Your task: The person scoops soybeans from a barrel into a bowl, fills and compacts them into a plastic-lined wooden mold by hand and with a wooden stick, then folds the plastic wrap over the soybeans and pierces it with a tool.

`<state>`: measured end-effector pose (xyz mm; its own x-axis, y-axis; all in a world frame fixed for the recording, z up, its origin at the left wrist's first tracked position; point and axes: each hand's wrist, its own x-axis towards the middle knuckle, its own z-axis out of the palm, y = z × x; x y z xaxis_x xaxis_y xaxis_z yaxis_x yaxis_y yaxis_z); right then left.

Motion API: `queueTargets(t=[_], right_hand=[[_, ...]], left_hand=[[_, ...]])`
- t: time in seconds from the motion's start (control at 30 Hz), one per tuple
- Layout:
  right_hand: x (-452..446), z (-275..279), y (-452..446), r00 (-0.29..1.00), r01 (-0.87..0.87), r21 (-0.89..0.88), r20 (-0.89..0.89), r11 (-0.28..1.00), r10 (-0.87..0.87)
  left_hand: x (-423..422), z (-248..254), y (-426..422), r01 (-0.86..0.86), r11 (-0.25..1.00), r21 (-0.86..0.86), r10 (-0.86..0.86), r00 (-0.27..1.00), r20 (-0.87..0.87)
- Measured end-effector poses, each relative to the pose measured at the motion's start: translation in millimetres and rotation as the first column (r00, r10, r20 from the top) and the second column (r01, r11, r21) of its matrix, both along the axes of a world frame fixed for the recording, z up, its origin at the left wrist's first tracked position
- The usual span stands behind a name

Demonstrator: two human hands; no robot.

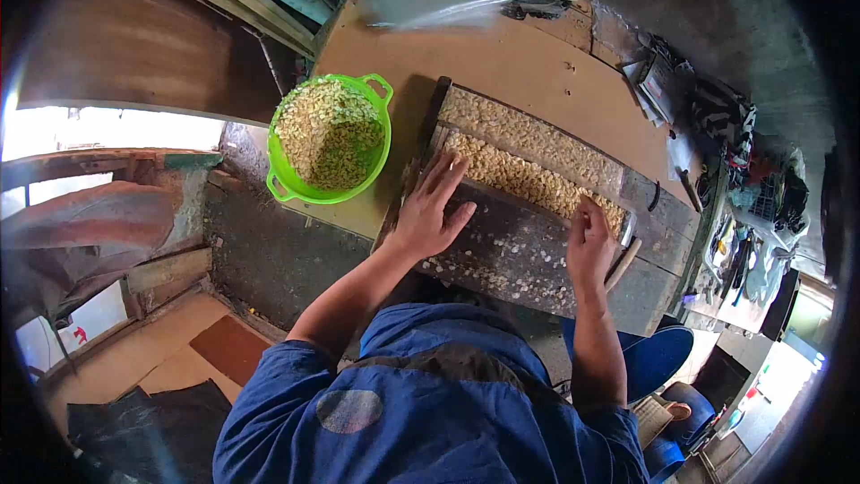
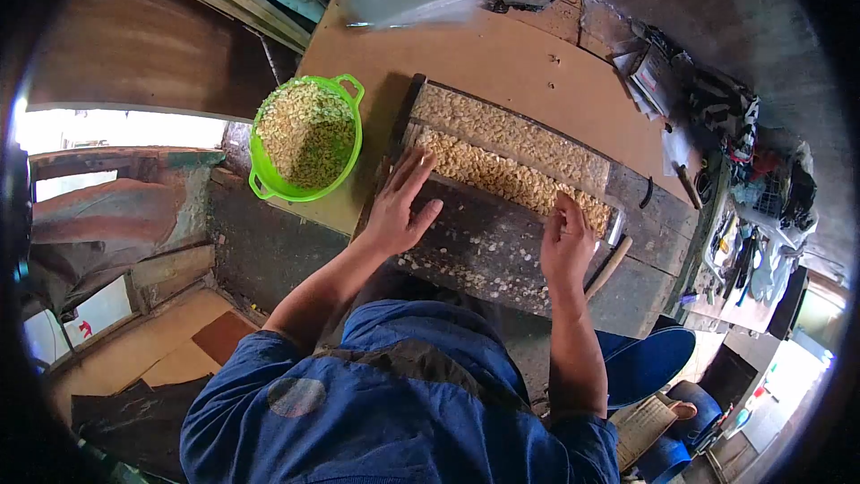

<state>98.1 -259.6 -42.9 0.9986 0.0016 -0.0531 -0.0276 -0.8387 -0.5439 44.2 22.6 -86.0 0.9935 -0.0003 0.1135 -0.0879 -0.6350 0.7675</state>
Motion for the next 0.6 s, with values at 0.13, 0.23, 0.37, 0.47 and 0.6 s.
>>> queueTargets(t=[0.13, 0.23, 0.37, 0.47, 0.6], right_hand=[[6.2, 1.5, 16.0, 0.956, -0.152, -0.137, 0.231, 0.979, 0.180], [17.0, 4.3, 39.3, 0.931, -0.294, -0.041, 0.215, 0.955, 0.295], [30.7, 17.7, 90.1, 0.885, -0.427, 0.018, 0.213, 0.904, 0.414], [39.8, 18.0, 123.3, 0.805, -0.567, -0.045, 0.179, 0.822, 0.565], [40.8, -12.1, 146.4, 0.644, -0.731, -0.167, 0.153, 0.662, 0.750]], left_hand=[[-3.1, 4.7, 0.9, 0.039, 0.999, -0.015, -0.038, 0.998, 0.056], [-1.3, 5.3, -1.2, 0.052, 0.999, 0.001, -0.052, 0.996, 0.072], [3.4, 9.0, -10.0, 0.075, 0.980, 0.186, -0.069, 0.997, -0.036], [-0.2, -6.0, -11.6, 0.116, 0.949, 0.294, -0.130, 0.991, 0.027], [-11.6, -10.3, -10.0, 0.219, 0.958, 0.186, -0.230, 0.972, 0.039]])
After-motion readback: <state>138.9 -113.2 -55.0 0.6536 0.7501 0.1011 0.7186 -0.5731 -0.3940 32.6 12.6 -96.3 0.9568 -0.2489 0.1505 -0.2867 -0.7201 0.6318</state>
